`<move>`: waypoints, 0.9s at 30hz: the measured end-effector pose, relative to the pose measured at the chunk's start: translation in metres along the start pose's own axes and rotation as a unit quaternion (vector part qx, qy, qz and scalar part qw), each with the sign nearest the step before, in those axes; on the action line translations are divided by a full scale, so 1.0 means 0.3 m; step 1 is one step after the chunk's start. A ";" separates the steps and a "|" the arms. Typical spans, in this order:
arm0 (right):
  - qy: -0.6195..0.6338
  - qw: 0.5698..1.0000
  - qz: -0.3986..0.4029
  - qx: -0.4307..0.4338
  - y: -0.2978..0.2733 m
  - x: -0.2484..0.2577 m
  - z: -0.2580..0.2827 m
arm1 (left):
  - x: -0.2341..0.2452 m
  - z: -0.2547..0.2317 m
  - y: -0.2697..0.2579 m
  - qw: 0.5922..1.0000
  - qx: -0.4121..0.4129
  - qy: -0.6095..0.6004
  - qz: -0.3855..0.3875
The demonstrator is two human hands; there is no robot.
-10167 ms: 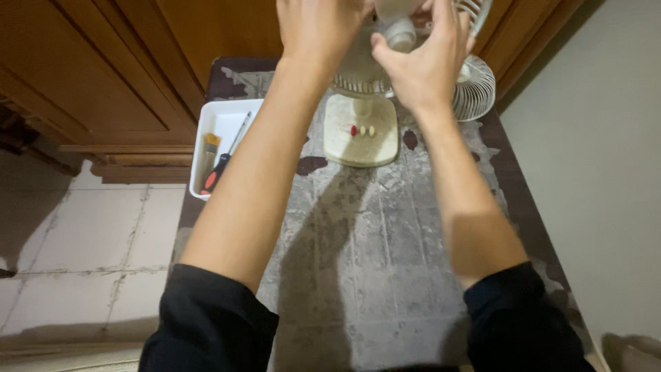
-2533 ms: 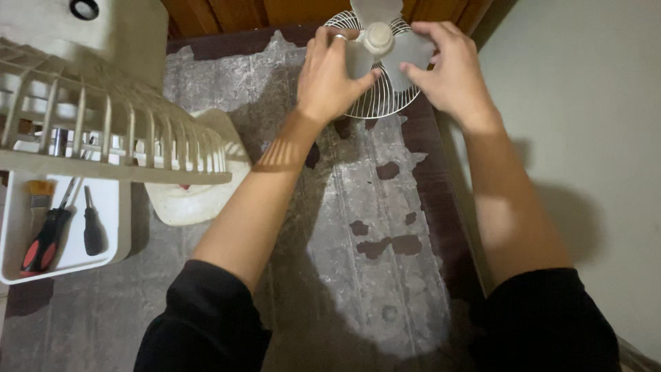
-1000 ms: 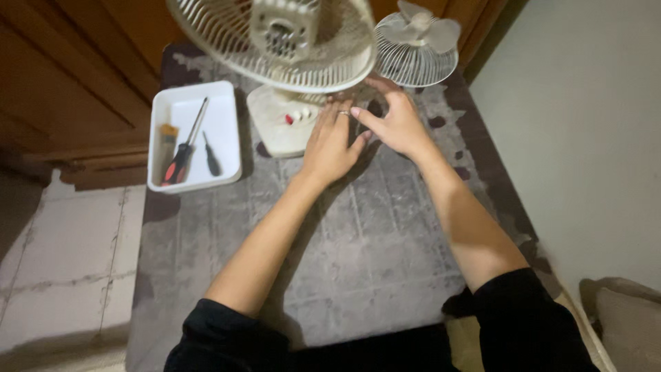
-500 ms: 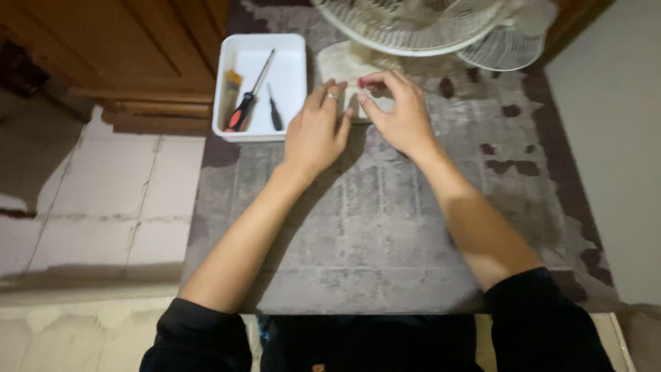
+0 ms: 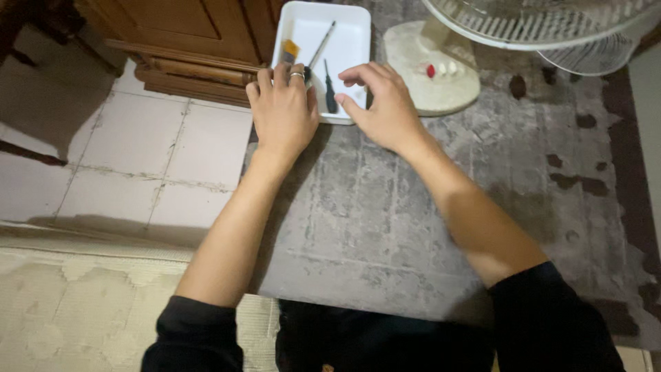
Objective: The person removes the front grille of a small electric fan, then removes the fan blade. They then use a screwdriver to loosen a screw on the rear grille assembly. The task is not completed within the clip.
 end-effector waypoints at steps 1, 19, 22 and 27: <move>-0.006 1.000 0.003 0.010 0.008 -0.020 0.013 | 0.002 0.010 -0.002 1.000 0.003 0.014 -0.009; -0.091 0.995 0.022 0.028 -0.007 -0.157 0.030 | 0.015 0.088 0.008 0.990 0.084 -0.112 -0.025; -0.076 0.997 0.014 0.031 0.000 -0.141 0.044 | 0.069 0.069 0.005 0.989 0.063 -0.107 -0.078; -0.038 0.998 -0.005 0.045 0.000 -0.105 0.058 | 0.112 0.075 -0.020 0.972 0.103 -0.190 -0.092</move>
Point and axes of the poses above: each hand's wrist, its own y-axis towards the middle knuckle, its own x-axis out of the back of the hand, z = x × y, the point moved 10 cm from there along y, towards the middle knuckle, and after that the axes turned 7 degrees about z, right-handed, at the moved point
